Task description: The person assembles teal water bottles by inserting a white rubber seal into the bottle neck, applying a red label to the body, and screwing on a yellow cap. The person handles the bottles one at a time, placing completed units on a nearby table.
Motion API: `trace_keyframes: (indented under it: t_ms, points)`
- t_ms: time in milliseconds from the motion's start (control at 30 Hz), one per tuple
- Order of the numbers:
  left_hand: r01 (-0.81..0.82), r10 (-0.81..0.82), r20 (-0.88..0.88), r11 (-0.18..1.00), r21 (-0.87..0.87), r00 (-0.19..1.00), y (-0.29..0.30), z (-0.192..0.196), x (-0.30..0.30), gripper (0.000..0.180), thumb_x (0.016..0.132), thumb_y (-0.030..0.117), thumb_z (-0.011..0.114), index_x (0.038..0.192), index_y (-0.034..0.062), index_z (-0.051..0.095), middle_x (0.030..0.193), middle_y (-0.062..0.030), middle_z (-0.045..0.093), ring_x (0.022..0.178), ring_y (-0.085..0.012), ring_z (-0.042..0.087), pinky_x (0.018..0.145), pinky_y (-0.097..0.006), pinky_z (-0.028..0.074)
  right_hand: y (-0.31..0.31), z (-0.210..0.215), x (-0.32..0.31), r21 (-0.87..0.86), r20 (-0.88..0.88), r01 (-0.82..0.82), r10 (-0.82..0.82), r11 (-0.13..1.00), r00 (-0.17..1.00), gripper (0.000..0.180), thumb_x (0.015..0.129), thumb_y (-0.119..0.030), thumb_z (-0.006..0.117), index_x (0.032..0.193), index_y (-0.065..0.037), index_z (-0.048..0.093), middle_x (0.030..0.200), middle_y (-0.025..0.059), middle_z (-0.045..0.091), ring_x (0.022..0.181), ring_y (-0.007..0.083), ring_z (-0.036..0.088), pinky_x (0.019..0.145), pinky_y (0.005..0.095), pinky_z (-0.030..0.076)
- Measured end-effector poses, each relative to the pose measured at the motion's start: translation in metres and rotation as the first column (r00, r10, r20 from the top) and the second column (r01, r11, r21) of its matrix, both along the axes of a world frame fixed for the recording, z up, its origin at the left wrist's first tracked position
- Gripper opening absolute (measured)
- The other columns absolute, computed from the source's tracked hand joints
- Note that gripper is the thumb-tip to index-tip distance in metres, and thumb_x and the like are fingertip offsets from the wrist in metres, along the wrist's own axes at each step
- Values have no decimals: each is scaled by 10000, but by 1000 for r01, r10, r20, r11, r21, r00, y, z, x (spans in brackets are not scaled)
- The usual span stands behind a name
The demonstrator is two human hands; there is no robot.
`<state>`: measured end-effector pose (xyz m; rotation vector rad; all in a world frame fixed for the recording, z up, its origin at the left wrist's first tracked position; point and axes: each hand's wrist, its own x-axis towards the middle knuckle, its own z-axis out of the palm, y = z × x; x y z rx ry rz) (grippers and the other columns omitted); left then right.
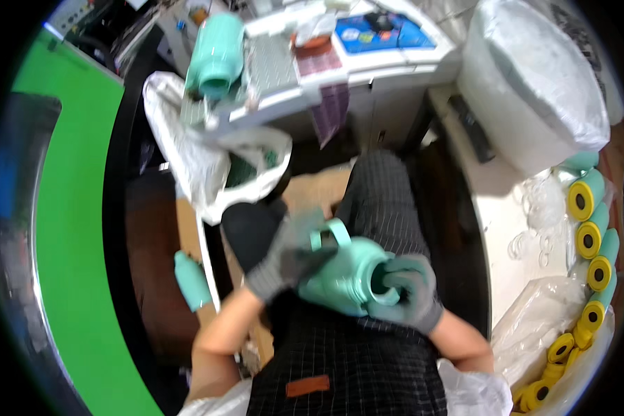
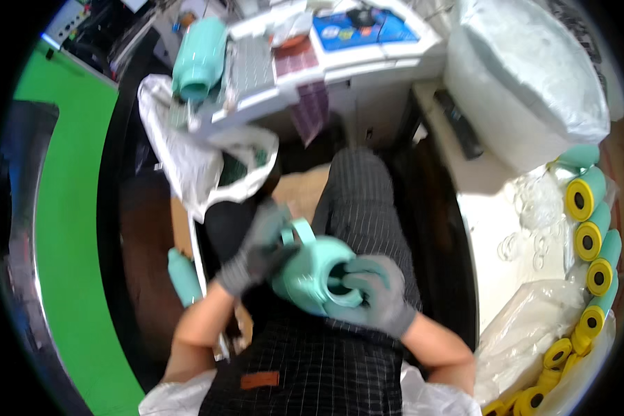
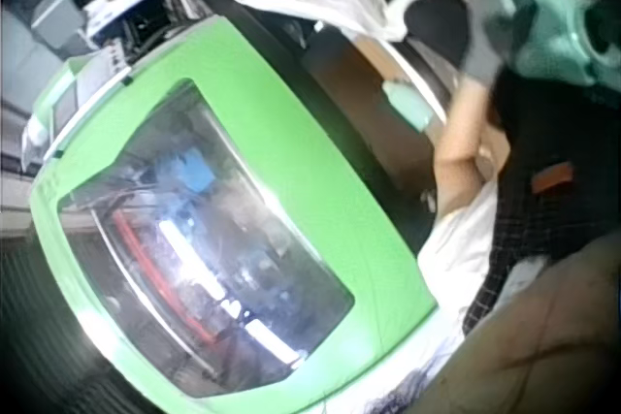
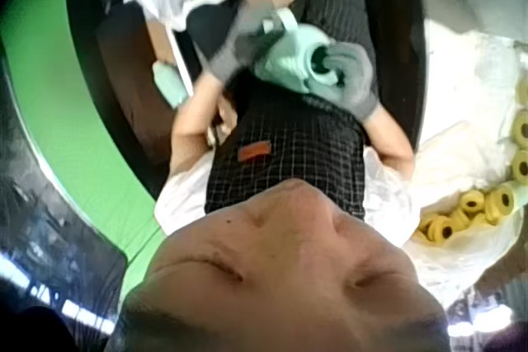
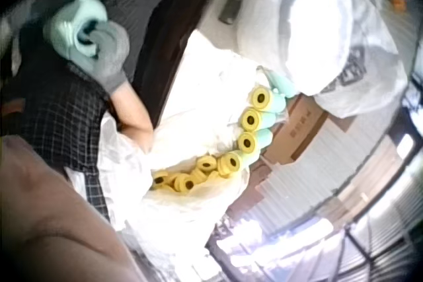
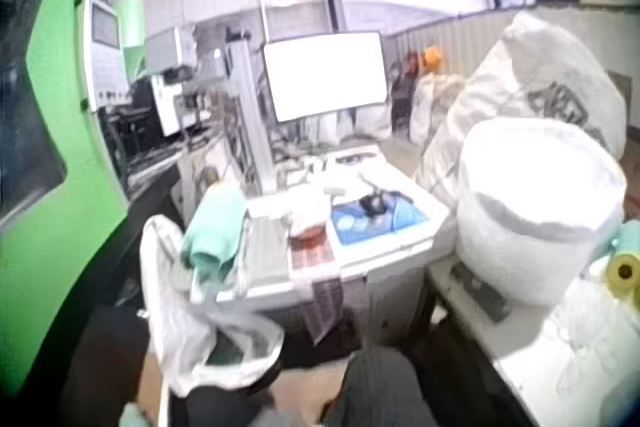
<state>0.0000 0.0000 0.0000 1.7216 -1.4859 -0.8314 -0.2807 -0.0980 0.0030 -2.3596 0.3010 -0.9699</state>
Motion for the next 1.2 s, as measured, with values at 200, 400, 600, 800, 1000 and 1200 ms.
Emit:
trace_keyframes:
  t_ms: [200,400,600,800,1000,1200]
  points:
    - [169,-54,311,919,-357,949,-30,23,-85,607,894,316,741,1375,-6,557,1262,-189,578,1120,-341,600,984,-472,494,11,11,-71,899,-378,358,35,254,925,850,872,-287,772,1533,48,355,1285,242,609,987,255,704,774,349,603]
    - [-461,400,-313,874,-151,861,-140,3,19,462,991,303,699,1297,-23,581,1062,-59,638,879,-113,600,757,-266,498,-16,12,-80,972,-9,107,-421,209,907,770,919,-247,632,1567,40,332,1308,214,589,1060,226,616,872,359,515]
    - [-492,421,-735,860,136,532,-240,-102,134,409,863,134,808,1155,16,548,914,-88,704,842,-168,665,689,-286,543,-50,-10,-54,475,-77,494,-525,728,848,1022,802,-157,753,1630,34,185,1585,222,400,1424,295,456,1181,430,376]
    - [-578,522,-250,704,-412,815,-225,-76,82,470,874,120,750,1282,29,535,1000,-129,723,795,-234,715,762,-342,571,-29,-42,-69,618,-36,419,-508,665,860,1053,825,-165,759,1649,13,128,1591,198,394,1411,289,475,1156,418,411]
    - [-492,582,97,755,-433,808,-210,-54,101,380,898,100,735,1262,54,632,985,-110,753,873,-199,732,811,-331,564,-31,-47,-59,459,-72,510,-542,727,837,1053,741,-167,803,1605,67,249,1581,250,425,1387,327,524,1127,422,451]
    - [-464,568,73,734,-496,820,-206,-52,92,190,872,77,779,1044,28,717,964,-91,729,856,-182,714,806,-316,559,-19,-47,-53,489,-30,501,-560,714,828,1051,744,-158,809,1607,64,252,1575,259,429,1391,324,519,1129,425,449]
